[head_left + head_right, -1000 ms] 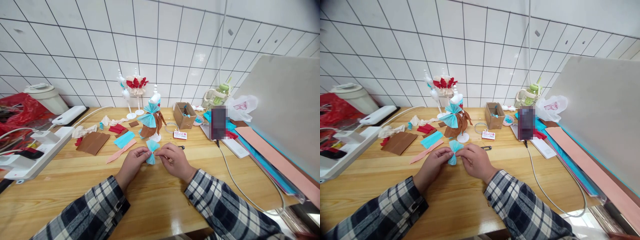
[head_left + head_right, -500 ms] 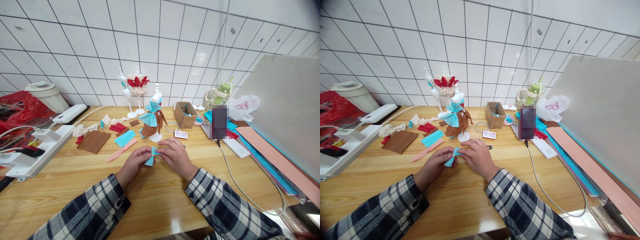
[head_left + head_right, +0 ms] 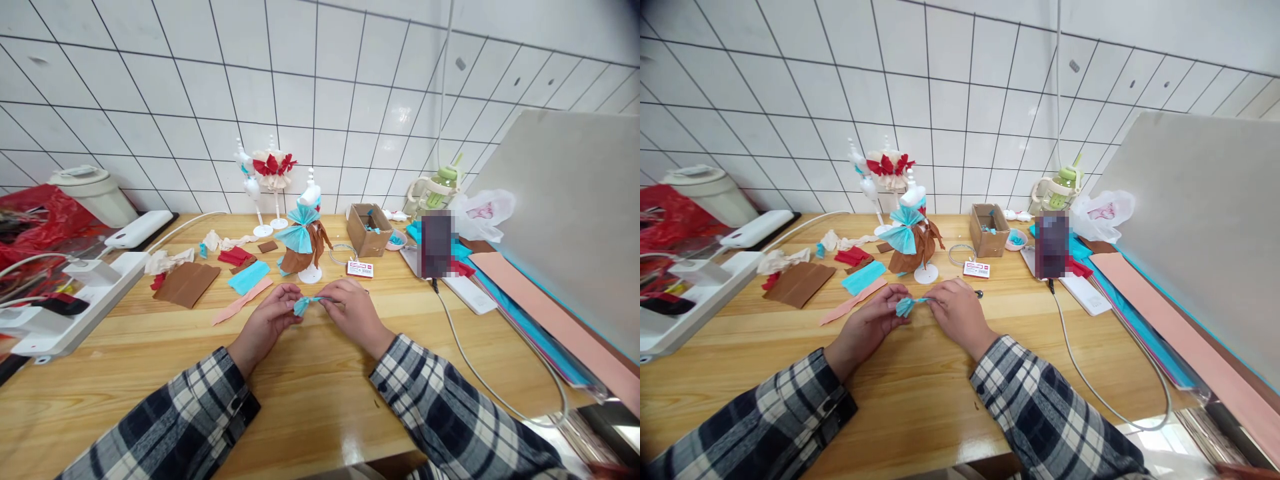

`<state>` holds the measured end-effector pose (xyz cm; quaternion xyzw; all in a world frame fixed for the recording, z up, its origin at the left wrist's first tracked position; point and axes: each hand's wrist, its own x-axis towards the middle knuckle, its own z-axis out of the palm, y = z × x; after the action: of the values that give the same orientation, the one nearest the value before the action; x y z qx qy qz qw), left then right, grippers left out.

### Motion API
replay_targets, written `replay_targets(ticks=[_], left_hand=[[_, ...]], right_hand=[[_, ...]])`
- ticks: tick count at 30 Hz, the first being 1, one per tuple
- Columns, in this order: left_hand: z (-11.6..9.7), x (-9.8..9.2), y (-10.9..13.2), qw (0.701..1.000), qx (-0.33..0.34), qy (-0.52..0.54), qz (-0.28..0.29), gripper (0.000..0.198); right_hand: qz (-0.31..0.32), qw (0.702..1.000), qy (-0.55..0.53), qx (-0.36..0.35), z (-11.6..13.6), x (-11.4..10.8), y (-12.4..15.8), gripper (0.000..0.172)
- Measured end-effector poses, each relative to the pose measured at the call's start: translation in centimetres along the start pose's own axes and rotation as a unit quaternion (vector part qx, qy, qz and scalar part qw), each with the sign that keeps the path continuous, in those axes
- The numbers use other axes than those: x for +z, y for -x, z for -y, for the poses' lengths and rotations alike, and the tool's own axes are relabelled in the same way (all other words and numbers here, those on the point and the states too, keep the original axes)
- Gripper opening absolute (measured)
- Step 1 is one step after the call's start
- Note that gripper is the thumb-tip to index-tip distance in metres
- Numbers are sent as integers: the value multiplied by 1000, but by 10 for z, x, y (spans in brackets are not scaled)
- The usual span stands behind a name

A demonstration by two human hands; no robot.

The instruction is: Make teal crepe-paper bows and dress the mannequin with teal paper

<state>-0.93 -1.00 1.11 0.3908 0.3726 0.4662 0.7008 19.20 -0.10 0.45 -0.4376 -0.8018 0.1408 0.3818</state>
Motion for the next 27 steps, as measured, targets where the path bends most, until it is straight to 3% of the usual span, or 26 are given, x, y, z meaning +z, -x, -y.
replay_targets(ticks=[4,6,13,16,21,27], left_hand=[[7,-5,-6,987,92,-125,-29,41],[8,-4,-7,972,108,-209,-25,43],[1,6,-2,949,86,-297,-53,34],[1,3,-2,941,77,-330,-15,34],[8,2,-1,920,95,-379,24,31],[4,10,1,928,88,-356,-60,40]], right_hand=[[2,982,-123,146,-7,11,-1,11],[14,969,-164,182,-6,16,0,13],[41,964,-198,173,6,14,2,23],[23,949,-256,182,7,12,0,32],[14,928,-289,233,6,12,-2,24],[21,906,-342,249,10,13,-3,25]])
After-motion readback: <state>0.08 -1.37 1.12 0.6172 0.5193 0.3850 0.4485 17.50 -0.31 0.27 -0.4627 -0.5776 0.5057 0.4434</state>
